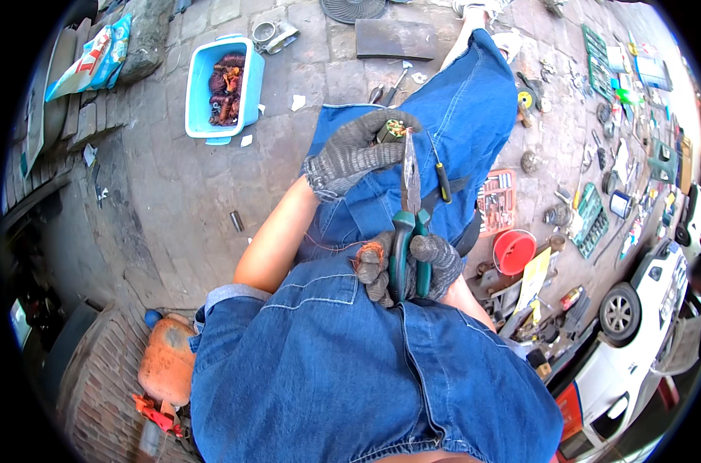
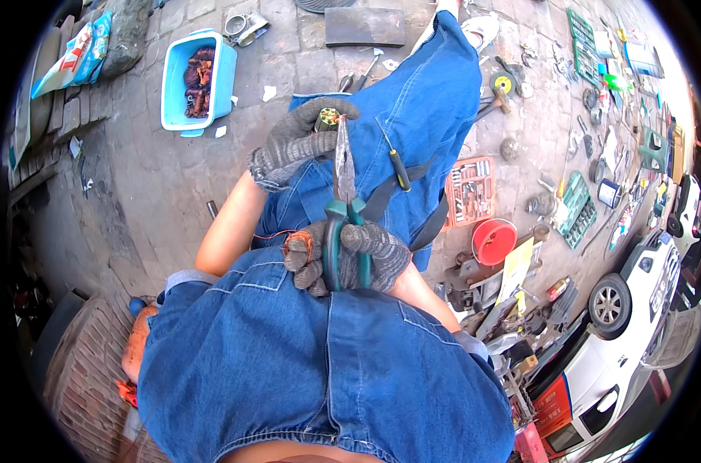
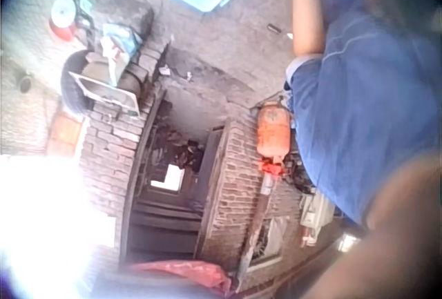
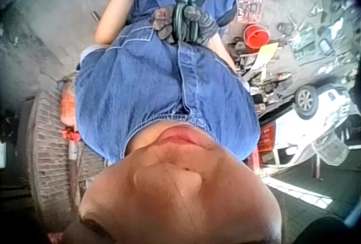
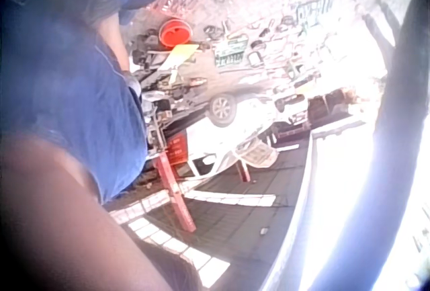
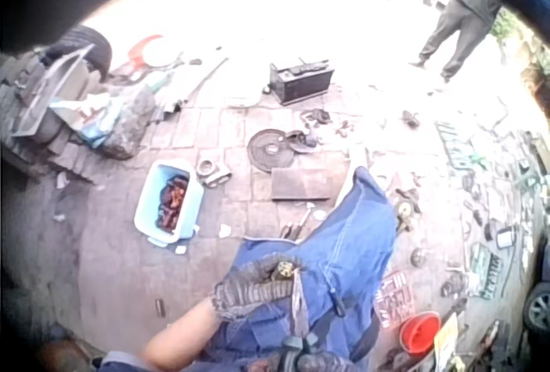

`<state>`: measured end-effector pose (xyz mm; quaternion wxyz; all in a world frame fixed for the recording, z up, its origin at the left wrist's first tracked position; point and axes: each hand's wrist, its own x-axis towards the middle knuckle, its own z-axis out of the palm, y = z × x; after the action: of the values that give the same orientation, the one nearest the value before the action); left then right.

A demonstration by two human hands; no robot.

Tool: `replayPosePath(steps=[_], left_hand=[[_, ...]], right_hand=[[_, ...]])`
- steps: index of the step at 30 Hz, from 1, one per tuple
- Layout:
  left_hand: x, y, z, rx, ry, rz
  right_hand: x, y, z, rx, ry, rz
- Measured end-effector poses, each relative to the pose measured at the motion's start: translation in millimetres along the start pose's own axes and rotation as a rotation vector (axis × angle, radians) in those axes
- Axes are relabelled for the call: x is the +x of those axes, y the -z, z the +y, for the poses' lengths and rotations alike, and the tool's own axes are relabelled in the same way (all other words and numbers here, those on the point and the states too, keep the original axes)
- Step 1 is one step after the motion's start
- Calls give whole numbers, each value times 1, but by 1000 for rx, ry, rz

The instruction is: The person sits on the ground in a cluttered workshop and uses a screwdriver to adjust a small cylindrical electrical component. They then use pliers to strip and manipulate the wires attached to the component.

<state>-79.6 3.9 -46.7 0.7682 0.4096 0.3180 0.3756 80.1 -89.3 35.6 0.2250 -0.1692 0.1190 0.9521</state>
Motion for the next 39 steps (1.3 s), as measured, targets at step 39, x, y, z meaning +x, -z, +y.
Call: replayPosePath(steps=[39], left_hand=[[30,6,9,115,-198,6]], right_hand=[[2,18,-24,-297,50,0]])
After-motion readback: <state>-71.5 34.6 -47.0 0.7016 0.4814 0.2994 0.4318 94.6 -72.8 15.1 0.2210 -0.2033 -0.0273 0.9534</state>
